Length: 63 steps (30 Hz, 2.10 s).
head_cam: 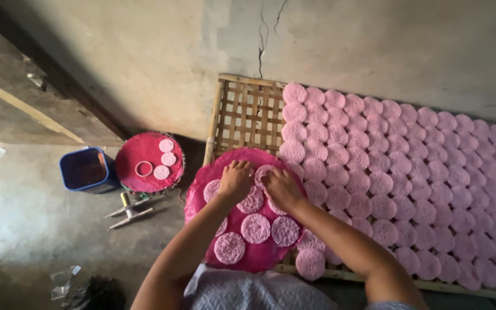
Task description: The person picks up small pink circular dough discs from a pink cloth and places them onto a bamboo drying rack in an organized pattern.
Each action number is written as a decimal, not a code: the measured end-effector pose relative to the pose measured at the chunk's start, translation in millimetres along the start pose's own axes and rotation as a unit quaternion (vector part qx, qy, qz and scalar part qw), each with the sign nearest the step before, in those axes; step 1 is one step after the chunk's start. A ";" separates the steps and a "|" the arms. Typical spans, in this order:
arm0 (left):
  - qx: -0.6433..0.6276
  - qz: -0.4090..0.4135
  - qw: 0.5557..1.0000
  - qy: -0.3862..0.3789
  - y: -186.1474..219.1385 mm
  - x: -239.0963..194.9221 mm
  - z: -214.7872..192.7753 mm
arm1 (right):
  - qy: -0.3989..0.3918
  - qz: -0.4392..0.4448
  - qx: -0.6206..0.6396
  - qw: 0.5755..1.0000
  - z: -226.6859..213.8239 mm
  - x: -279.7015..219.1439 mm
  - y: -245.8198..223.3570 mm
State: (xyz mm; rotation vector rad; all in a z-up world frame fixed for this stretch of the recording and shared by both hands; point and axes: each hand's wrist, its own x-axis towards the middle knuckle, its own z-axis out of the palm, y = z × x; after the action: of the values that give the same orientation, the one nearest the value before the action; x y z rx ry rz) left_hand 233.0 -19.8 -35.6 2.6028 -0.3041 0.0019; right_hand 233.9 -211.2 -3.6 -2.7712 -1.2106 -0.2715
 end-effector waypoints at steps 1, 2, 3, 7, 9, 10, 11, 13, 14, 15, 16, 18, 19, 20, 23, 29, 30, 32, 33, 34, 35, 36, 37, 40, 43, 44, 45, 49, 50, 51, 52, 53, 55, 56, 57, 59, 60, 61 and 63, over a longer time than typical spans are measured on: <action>0.009 0.000 1.000 -0.020 0.5 1.7 1.6 | 0.021 -0.019 -0.011 1.000 3.3 -3.6 -1.3; 0.019 0.000 0.999 -0.041 -1.9 3.4 -0.2 | 0.011 -0.016 -0.005 1.000 7.4 -4.1 -3.0; 0.004 0.000 0.999 -0.048 -1.7 2.1 -2.1 | 0.000 -0.013 0.002 1.000 10.2 -5.2 -4.1; -0.038 0.042 0.995 -0.086 1.8 16.9 -17.5 | -0.031 0.019 0.022 0.999 14.1 14.8 25.8; -0.058 0.066 0.991 -0.096 0.5 16.9 -15.1 | -0.149 0.176 0.180 0.956 22.3 22.3 46.8; -0.067 0.076 0.991 -0.092 -0.7 25.2 -10.9 | -0.203 0.251 0.255 0.911 27.6 25.8 62.2; -0.077 0.086 0.989 -0.088 -3.6 32.3 -5.2 | -0.145 0.254 0.324 0.900 34.3 25.0 75.3; -0.173 0.003 0.980 -0.098 -9.8 61.1 12.6 | -0.027 0.245 0.445 0.861 50.5 23.8 109.5; -0.220 -0.040 0.969 -0.103 -15.9 74.4 22.6 | -0.040 0.249 0.482 0.839 62.2 21.4 122.4; -0.254 -0.040 0.963 -0.086 -22.6 84.9 32.2 | -0.052 0.251 0.518 0.816 73.8 18.8 134.4; -0.286 -0.039 0.955 -0.066 -30.9 98.6 38.4 | -0.062 0.251 0.553 0.792 85.7 23.2 147.7; -0.341 -0.076 0.934 -0.073 -46.9 129.0 47.5 | -0.033 0.264 0.585 0.766 110.0 30.9 162.9; -0.363 -0.114 0.920 -0.099 -54.4 143.5 50.5 | -0.019 0.270 0.600 0.752 119.5 40.9 175.9; -0.384 -0.152 0.902 -0.124 -61.2 161.2 51.1 | 0.000 0.286 0.583 0.760 127.1 55.4 188.7; -0.370 -0.109 0.922 -0.030 -76.9 225.4 49.2 | 0.069 0.317 0.483 0.813 143.9 105.0 216.9; -0.216 -0.165 0.962 0.015 -68.6 308.8 31.7 | 0.160 0.365 0.243 0.885 139.6 183.8 250.6; -0.190 -0.167 0.967 0.015 -64.8 310.9 25.7 | 0.168 0.368 0.218 0.888 137.2 190.3 248.3; -0.140 -0.171 0.975 0.014 -56.0 314.7 12.4 | 0.172 0.372 0.179 0.894 129.7 200.4 244.8; -0.142 -0.179 0.973 0.009 -52.8 319.4 5.0 | 0.169 0.374 0.167 0.897 124.9 205.9 245.3; -0.146 -0.189 0.971 0.001 -50.1 319.8 1.2 | 0.162 0.376 0.155 0.899 121.5 206.1 242.2; -0.150 -0.200 0.968 -0.006 -48.2 319.4 -1.7 | 0.184 0.368 0.137 0.901 117.6 207.4 240.3; -0.136 -0.175 0.975 0.028 -48.2 310.0 -3.0 | 0.201 0.359 0.121 0.903 114.2 204.5 233.1; -0.122 -0.149 0.979 0.062 -49.6 298.6 -5.4 | 0.218 0.351 0.106 0.905 109.7 200.0 224.3; -0.101 -0.030 0.988 0.111 -56.0 240.6 -20.6 | 0.267 0.267 0.141 0.915 81.8 183.7 196.2; -0.069 0.051 0.996 -0.026 -59.9 133.0 -45.7 | 0.237 0.203 0.223 0.924 46.6 139.1 144.6; -0.024 0.061 0.997 -0.029 -60.1 100.8 -54.1 | 0.212 0.219 0.256 0.918 37.4 124.0 127.7; 0.007 0.042 0.998 -0.042 -58.7 70.3 -61.0 | 0.186 0.234 0.288 0.910 28.9 108.0 112.8; 0.050 -0.103 0.984 -0.135 -46.9 3.0 -63.7 | 0.115 0.278 0.348 0.888 9.1 52.9 59.6; 0.046 -0.095 0.990 -0.093 -44.3 -0.1 -60.7 | 0.103 0.289 0.364 0.879 7.3 46.6 50.5; 0.041 -0.087 0.994 -0.051 -40.0 -1.4 -56.3 | 0.090 0.300 0.380 0.870 6.1 41.4 41.1; 0.036 -0.076 0.996 -0.008 -36.1 -0.8 -51.7 | 0.080 0.312 0.394 0.861 5.7 36.4 31.8; 0.008 -0.090 0.996 -0.014 -32.4 -1.4 -48.4 | 0.053 0.309 0.379 0.871 5.7 31.7 22.0; -0.052 -0.109 0.993 -0.019 -22.8 6.6 -43.0 | 0.005 0.301 0.340 0.891 9.3 29.8 10.9; -0.100 -0.140 0.984 -0.051 -15.7 9.5 -41.8 | 0.000 0.345 0.463 0.817 10.5 27.3 5.1; -0.148 -0.169 0.971 -0.083 -7.9 12.2 -40.9 | -0.006 0.382 0.575 0.724 12.2 24.8 0.5; -0.239 -0.194 0.945 -0.110 3.0 12.1 -40.6 | -0.004 0.435 0.722 0.538 19.8 22.8 -5.0; -0.283 -0.185 0.935 -0.103 6.8 14.0 -39.3 | 0.006 0.455 0.763 0.460 24.1 24.2 -2.7; -0.326 -0.176 0.924 -0.095 6.7 18.1 -37.9 | 0.016 0.470 0.797 0.378 27.6 26.0 2.7; -0.268 -0.107 0.956 0.058 -1.9 38.8 -32.2 | 0.039 0.424 0.823 0.375 32.6 37.4 32.5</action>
State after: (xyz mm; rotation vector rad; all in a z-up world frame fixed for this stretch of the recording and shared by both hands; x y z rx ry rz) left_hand 273.1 -10.6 -6.3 2.0721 0.0256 -0.0028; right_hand 286.7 -201.0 -28.6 -0.9858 0.3533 0.5976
